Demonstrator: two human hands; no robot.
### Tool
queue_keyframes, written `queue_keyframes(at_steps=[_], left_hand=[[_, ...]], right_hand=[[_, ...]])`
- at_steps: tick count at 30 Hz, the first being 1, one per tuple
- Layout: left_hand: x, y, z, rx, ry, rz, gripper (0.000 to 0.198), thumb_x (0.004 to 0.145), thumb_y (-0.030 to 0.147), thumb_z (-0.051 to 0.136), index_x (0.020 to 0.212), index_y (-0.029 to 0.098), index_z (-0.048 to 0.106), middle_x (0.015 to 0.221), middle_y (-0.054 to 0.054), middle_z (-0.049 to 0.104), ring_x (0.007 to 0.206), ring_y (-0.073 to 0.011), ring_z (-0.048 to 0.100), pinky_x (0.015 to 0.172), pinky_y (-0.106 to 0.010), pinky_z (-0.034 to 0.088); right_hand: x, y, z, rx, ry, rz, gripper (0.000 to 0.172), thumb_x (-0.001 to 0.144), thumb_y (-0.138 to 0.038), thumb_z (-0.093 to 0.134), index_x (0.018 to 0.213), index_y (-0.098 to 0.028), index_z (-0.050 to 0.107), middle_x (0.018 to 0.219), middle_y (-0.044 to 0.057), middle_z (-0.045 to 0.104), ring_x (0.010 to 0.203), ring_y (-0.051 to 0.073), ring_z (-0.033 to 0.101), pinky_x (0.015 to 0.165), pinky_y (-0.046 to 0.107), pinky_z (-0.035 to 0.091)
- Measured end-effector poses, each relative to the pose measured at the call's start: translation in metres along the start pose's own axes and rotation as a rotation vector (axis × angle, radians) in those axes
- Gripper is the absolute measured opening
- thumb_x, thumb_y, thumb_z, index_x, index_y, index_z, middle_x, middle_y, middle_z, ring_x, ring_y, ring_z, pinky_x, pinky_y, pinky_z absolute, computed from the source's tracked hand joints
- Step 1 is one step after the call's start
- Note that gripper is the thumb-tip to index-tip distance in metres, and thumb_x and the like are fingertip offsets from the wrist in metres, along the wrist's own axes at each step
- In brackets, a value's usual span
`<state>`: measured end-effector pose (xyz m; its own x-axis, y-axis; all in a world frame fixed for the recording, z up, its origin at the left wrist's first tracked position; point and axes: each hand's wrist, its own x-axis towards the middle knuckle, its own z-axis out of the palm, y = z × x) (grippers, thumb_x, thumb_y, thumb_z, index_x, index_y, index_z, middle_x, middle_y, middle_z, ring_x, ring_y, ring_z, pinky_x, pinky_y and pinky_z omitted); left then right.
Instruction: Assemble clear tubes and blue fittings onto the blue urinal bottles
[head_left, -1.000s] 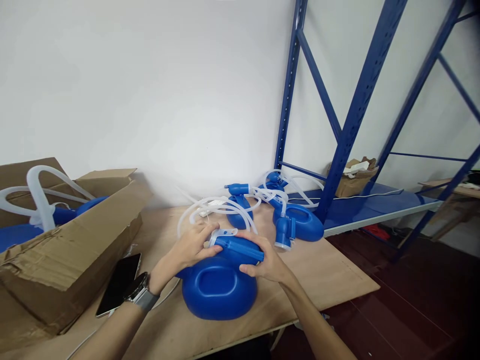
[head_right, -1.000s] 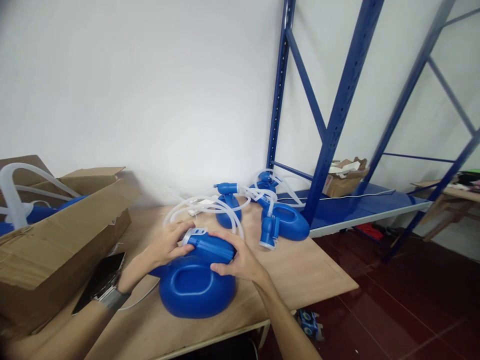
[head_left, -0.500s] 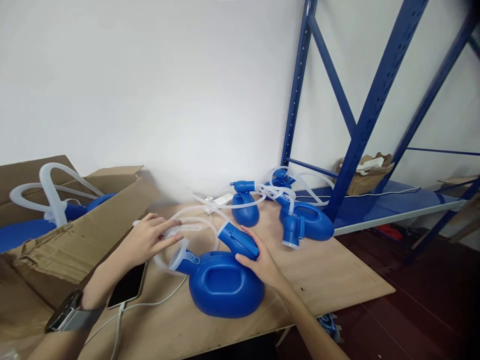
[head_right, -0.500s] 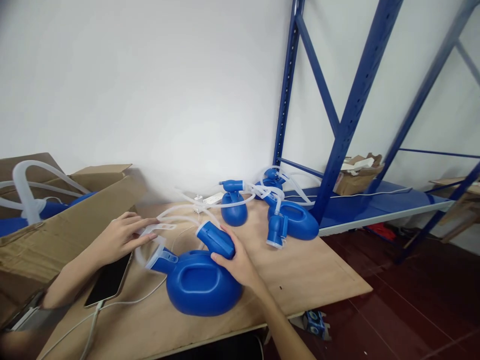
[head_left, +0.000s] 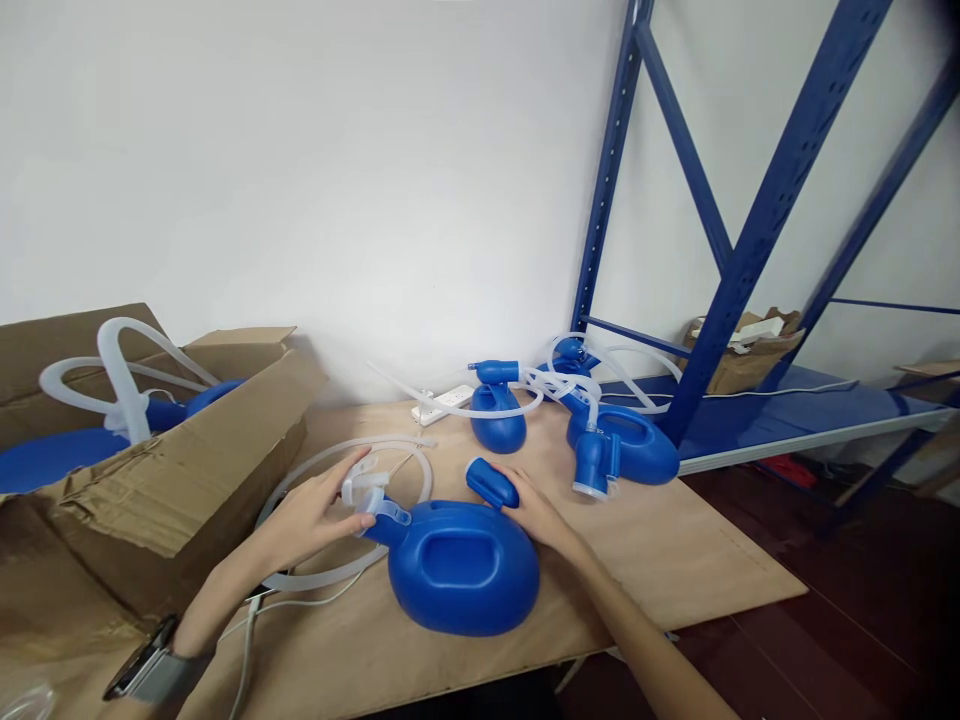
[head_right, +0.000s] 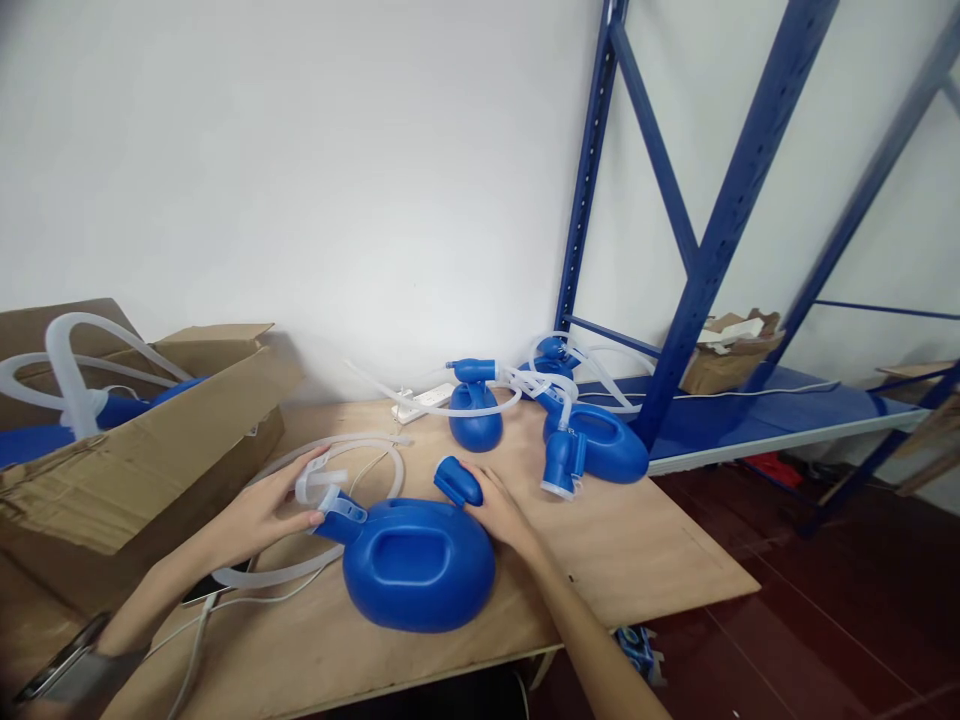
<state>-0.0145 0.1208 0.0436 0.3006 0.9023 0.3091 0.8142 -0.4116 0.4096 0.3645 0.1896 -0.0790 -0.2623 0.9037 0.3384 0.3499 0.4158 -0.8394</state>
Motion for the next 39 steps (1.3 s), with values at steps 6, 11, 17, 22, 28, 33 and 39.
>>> queue_keyframes(at_steps=[6, 11, 17, 22, 28, 33, 39], left_hand=[[-0.004, -0.007, 0.009, -0.044, -0.162, 0.035, 0.101, 0.078, 0.058, 0.081, 0.163, 0.034, 0.032, 0.157, -0.013, 0.053, 0.130, -0.0379, 0.062, 0.102, -0.040, 0.052], [-0.004, -0.011, 0.017, -0.025, -0.190, 0.058, 0.063, 0.089, 0.054, 0.071, 0.148, 0.036, 0.057, 0.139, -0.010, 0.061, 0.122, -0.0313, 0.066, 0.102, -0.037, 0.053], [-0.001, -0.012, 0.018, -0.065, -0.225, 0.098, 0.063, 0.089, 0.060, 0.071, 0.146, 0.034, 0.059, 0.139, -0.008, 0.064, 0.119, -0.0280, 0.066, 0.104, -0.035, 0.051], [0.002, -0.009, 0.015, 0.013, -0.328, 0.049, 0.082, 0.088, 0.070, 0.065, 0.158, 0.036, 0.042, 0.144, -0.008, 0.062, 0.082, -0.0197, 0.069, 0.083, -0.033, 0.055], [0.007, -0.009, 0.013, -0.032, -0.297, 0.137, 0.076, 0.083, 0.070, 0.071, 0.146, 0.029, 0.057, 0.141, -0.011, 0.063, 0.099, -0.0258, 0.070, 0.093, -0.037, 0.054], [0.013, -0.008, 0.012, -0.125, -0.298, 0.212, 0.071, 0.080, 0.068, 0.077, 0.134, 0.024, 0.063, 0.136, -0.011, 0.066, 0.124, -0.0307, 0.061, 0.104, -0.040, 0.049], [0.020, -0.006, 0.010, -0.115, -0.326, 0.225, 0.064, 0.078, 0.061, 0.081, 0.125, 0.021, 0.064, 0.127, -0.010, 0.068, 0.117, -0.0285, 0.063, 0.105, -0.040, 0.048]], right_hand=[[0.018, -0.027, -0.050, 0.046, -0.397, 0.036, 0.094, 0.069, -0.044, 0.092, 0.153, -0.032, 0.051, 0.167, 0.008, 0.040, 0.157, 0.038, 0.029, 0.125, 0.063, 0.025], [0.014, -0.103, -0.027, 0.176, -0.242, -0.002, 0.049, 0.092, -0.049, 0.074, 0.139, -0.035, 0.065, 0.151, 0.006, 0.060, 0.142, 0.035, 0.053, 0.117, 0.057, 0.043], [-0.009, -0.162, 0.070, -0.137, -0.148, -0.163, 0.051, 0.089, -0.043, 0.079, 0.137, -0.032, 0.067, 0.126, 0.011, 0.072, 0.116, 0.038, 0.067, 0.099, 0.053, 0.052], [0.002, -0.164, 0.078, -0.275, -0.255, -0.120, 0.065, 0.094, -0.028, 0.073, 0.154, -0.024, 0.049, 0.133, 0.012, 0.070, 0.122, 0.032, 0.065, 0.102, 0.045, 0.050], [0.012, -0.159, 0.068, -0.190, -0.359, -0.143, 0.064, 0.095, -0.028, 0.071, 0.155, -0.029, 0.049, 0.136, 0.008, 0.069, 0.117, 0.028, 0.067, 0.103, 0.039, 0.048], [0.012, -0.160, 0.067, -0.139, -0.335, -0.156, 0.048, 0.097, -0.019, 0.064, 0.145, -0.024, 0.062, 0.114, 0.007, 0.073, 0.102, 0.024, 0.068, 0.094, 0.035, 0.050], [0.014, -0.154, 0.065, -0.128, -0.341, -0.214, 0.041, 0.101, -0.022, 0.057, 0.141, -0.027, 0.066, 0.111, 0.007, 0.073, 0.100, 0.022, 0.068, 0.091, 0.034, 0.051]])
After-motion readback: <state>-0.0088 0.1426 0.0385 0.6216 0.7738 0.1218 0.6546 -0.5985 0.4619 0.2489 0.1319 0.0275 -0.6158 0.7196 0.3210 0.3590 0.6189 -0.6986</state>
